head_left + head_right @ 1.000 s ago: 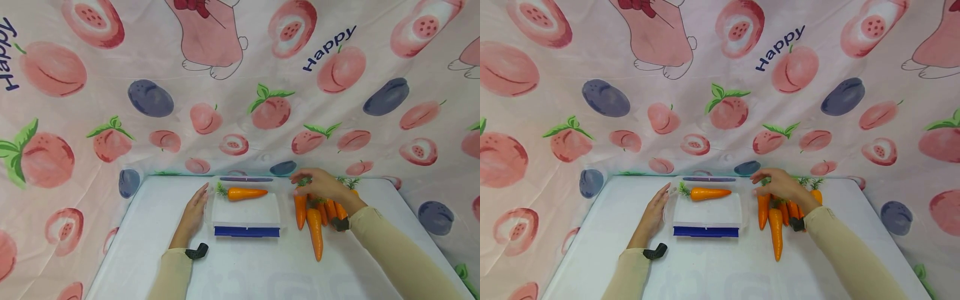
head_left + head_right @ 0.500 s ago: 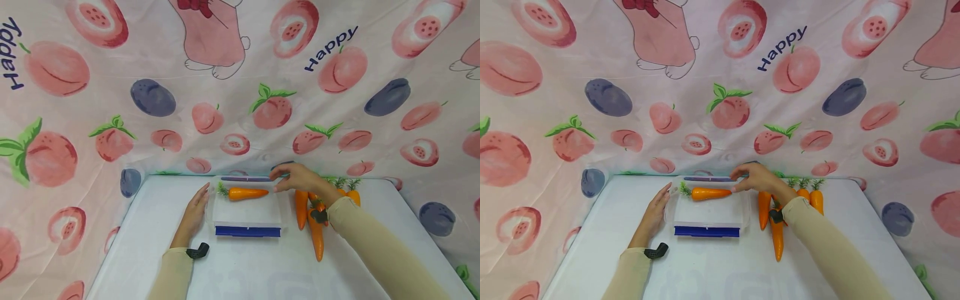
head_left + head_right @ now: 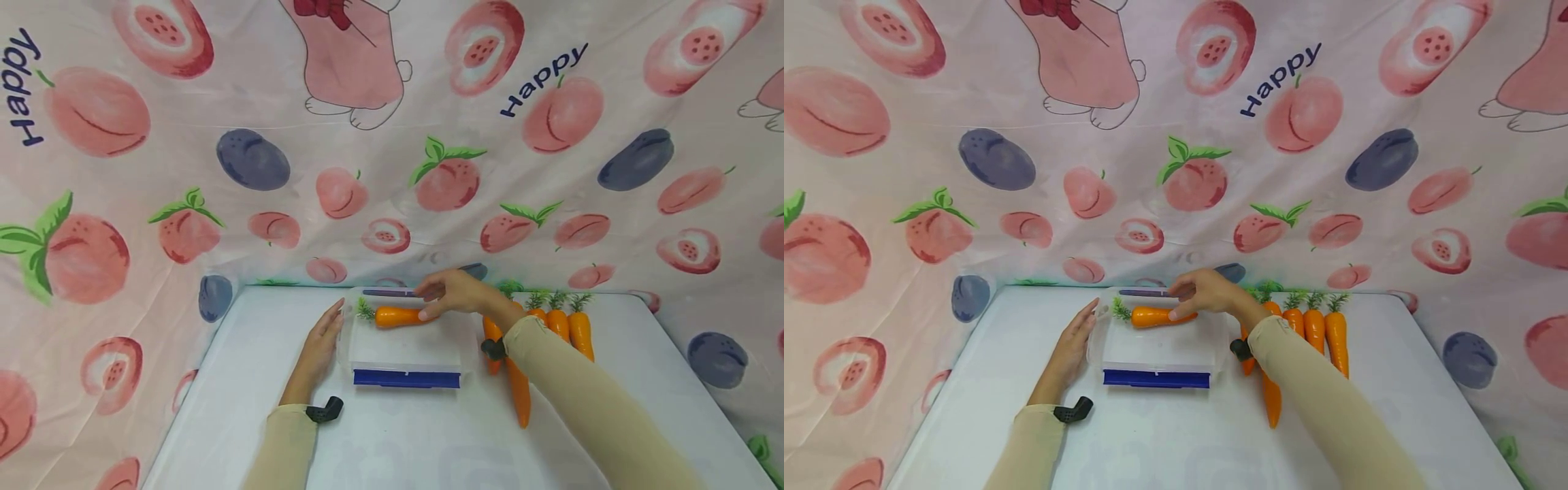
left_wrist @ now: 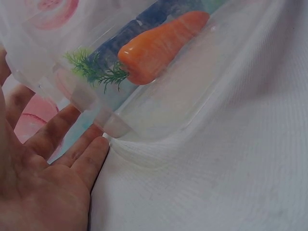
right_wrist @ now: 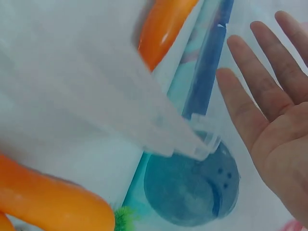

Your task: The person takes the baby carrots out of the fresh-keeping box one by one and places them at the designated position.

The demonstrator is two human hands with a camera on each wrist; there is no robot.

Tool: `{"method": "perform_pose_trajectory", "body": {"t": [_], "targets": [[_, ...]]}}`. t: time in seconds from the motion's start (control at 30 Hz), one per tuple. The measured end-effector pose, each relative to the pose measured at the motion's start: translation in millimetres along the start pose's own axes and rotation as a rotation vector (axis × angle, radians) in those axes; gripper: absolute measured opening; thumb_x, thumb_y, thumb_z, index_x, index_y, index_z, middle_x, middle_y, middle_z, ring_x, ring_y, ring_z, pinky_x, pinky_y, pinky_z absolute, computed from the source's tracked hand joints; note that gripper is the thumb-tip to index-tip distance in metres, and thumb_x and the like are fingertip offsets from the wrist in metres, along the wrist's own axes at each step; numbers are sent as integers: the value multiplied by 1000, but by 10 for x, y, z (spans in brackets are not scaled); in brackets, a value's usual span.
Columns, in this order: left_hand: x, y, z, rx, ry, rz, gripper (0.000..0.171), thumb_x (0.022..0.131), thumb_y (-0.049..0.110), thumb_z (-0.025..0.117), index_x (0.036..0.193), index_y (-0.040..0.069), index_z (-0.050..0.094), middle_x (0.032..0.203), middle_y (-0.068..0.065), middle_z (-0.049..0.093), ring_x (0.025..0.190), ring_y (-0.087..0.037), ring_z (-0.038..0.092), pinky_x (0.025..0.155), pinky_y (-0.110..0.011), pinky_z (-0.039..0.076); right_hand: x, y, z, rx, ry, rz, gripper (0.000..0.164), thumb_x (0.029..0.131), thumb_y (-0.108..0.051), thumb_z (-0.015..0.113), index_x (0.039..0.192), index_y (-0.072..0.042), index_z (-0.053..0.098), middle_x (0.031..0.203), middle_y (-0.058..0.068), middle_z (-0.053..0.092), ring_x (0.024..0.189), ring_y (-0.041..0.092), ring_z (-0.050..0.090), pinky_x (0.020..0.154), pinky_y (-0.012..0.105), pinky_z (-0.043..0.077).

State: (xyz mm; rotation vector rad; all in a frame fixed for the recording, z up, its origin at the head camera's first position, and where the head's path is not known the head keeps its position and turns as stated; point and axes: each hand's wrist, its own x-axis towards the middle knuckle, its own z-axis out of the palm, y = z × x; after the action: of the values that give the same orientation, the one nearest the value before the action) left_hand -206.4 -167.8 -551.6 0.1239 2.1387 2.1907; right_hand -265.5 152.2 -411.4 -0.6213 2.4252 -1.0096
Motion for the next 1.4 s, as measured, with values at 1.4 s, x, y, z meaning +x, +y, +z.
{"method": "perform_pose_trajectory", "body": {"t": [1.4], "targets": [[0, 16, -9, 34, 13, -22, 53, 107, 42, 49, 157, 25, 41, 166, -11, 33, 156, -32, 25, 127, -54, 20, 609, -82, 580, -228, -196, 219, 74, 75, -60, 84, 132, -16, 67, 128, 4, 67, 112, 21, 60, 104, 39, 53]]}}
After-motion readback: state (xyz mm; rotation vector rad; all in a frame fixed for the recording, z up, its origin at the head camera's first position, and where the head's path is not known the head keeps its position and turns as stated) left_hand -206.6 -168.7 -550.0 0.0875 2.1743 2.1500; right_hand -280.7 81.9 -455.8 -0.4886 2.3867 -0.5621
